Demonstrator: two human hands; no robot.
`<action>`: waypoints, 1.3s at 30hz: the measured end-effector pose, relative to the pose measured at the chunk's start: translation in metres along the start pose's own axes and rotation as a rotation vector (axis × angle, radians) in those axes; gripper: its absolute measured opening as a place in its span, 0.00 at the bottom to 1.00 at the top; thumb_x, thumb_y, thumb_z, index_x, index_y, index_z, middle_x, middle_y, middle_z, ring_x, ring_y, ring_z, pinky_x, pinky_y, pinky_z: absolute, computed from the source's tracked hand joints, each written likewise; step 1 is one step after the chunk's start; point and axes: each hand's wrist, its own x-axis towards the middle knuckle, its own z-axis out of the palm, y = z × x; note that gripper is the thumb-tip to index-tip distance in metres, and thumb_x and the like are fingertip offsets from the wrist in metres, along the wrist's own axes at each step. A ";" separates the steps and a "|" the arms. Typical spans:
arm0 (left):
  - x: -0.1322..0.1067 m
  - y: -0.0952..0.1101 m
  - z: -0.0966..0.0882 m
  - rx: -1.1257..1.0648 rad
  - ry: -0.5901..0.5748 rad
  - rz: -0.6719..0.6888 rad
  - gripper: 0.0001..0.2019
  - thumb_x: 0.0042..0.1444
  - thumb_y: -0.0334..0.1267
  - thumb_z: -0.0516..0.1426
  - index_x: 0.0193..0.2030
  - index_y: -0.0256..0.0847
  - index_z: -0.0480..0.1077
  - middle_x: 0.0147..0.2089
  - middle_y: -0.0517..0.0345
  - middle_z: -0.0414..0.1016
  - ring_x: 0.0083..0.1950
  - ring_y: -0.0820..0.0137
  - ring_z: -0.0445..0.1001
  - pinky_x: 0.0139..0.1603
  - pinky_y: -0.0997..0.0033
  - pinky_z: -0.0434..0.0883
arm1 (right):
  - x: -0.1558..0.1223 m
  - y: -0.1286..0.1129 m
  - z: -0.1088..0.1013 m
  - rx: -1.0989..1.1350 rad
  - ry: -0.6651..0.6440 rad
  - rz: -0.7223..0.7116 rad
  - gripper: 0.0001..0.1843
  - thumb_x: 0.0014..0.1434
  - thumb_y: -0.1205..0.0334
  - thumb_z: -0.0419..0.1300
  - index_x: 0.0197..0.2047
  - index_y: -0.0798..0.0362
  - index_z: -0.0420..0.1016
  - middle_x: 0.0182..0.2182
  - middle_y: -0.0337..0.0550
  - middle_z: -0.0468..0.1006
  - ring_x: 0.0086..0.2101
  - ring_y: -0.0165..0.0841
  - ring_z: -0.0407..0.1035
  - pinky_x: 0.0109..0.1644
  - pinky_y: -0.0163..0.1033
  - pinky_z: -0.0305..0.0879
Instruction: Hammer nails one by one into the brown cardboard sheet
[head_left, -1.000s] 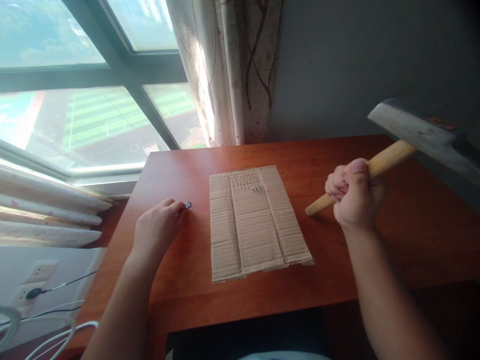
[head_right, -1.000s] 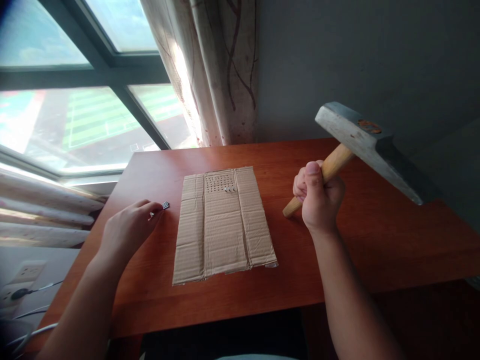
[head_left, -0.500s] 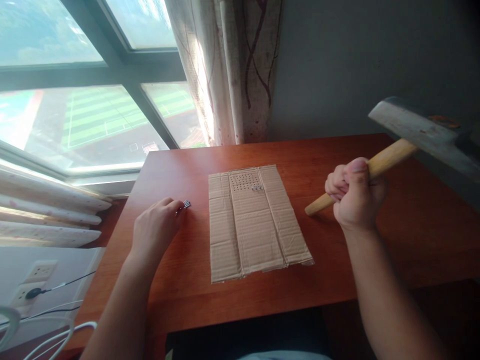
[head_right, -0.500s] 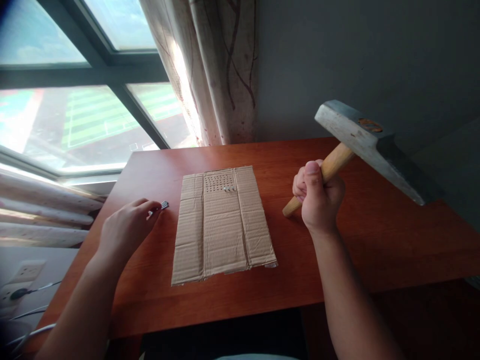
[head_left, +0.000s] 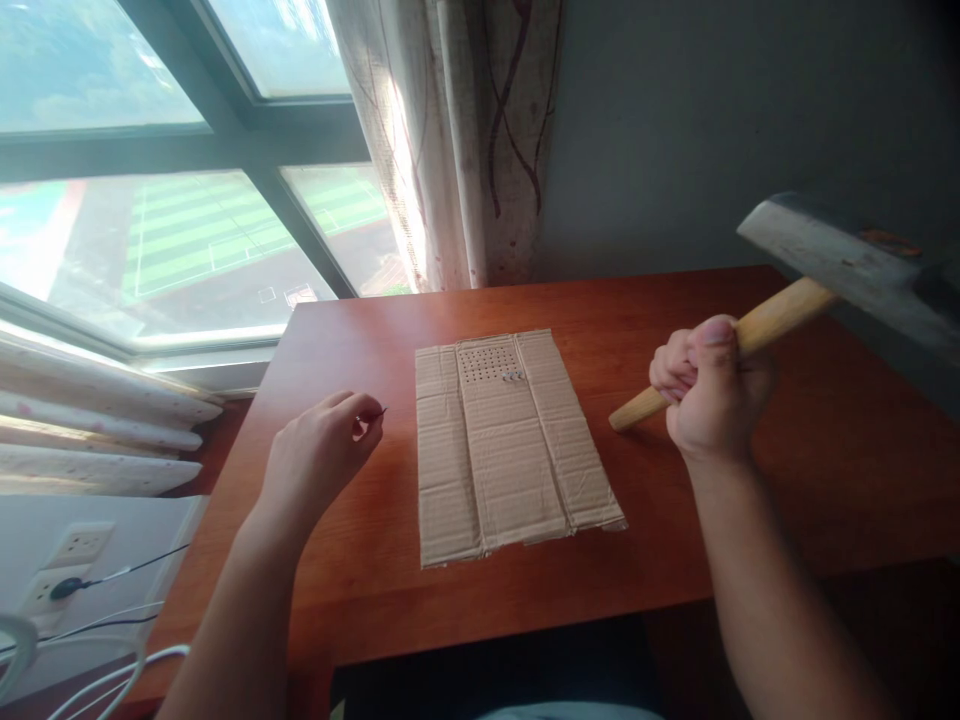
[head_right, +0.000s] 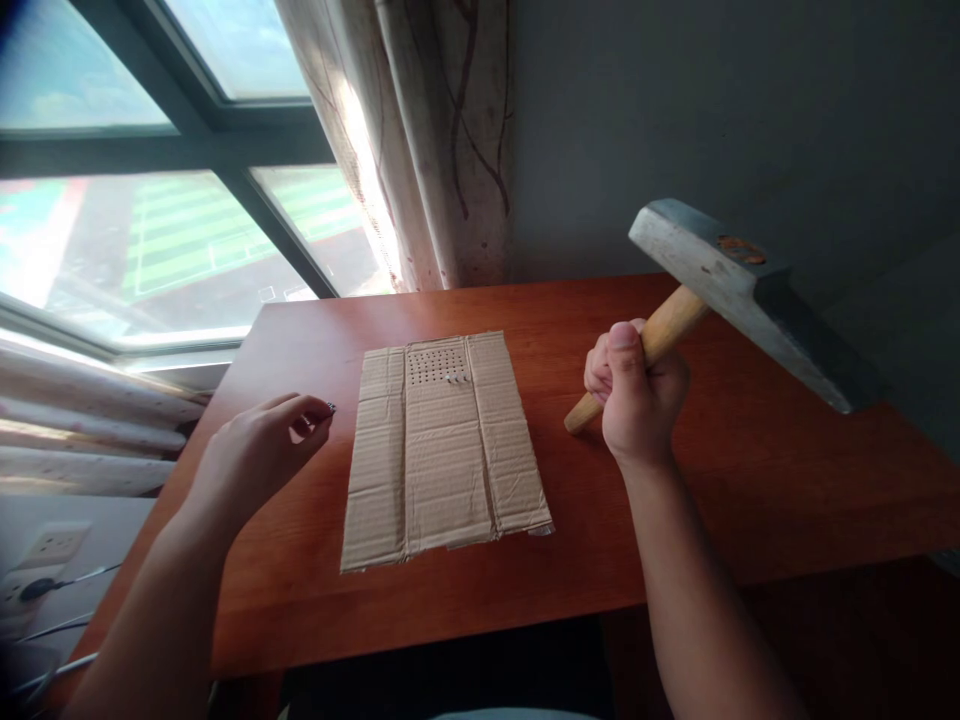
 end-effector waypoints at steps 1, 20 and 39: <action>0.001 0.005 -0.004 -0.110 0.061 0.021 0.08 0.60 0.42 0.56 0.36 0.44 0.75 0.34 0.59 0.78 0.31 0.69 0.74 0.30 0.70 0.64 | 0.000 0.000 0.000 0.001 0.001 0.003 0.29 0.63 0.50 0.64 0.21 0.50 0.51 0.14 0.27 0.49 0.13 0.21 0.44 0.15 0.32 0.39; 0.055 0.100 0.002 -0.862 0.133 0.246 0.05 0.54 0.35 0.62 0.34 0.38 0.79 0.29 0.57 0.79 0.28 0.74 0.72 0.30 0.76 0.70 | -0.001 -0.001 0.000 0.023 0.014 0.014 0.28 0.63 0.51 0.64 0.21 0.50 0.52 0.14 0.27 0.49 0.13 0.20 0.43 0.15 0.32 0.38; 0.054 0.097 0.004 -0.903 0.102 0.212 0.06 0.53 0.37 0.63 0.34 0.38 0.78 0.31 0.55 0.80 0.30 0.72 0.75 0.31 0.74 0.72 | -0.001 0.000 -0.001 -0.026 0.029 0.016 0.29 0.62 0.49 0.64 0.22 0.50 0.51 0.14 0.27 0.49 0.13 0.20 0.43 0.15 0.31 0.40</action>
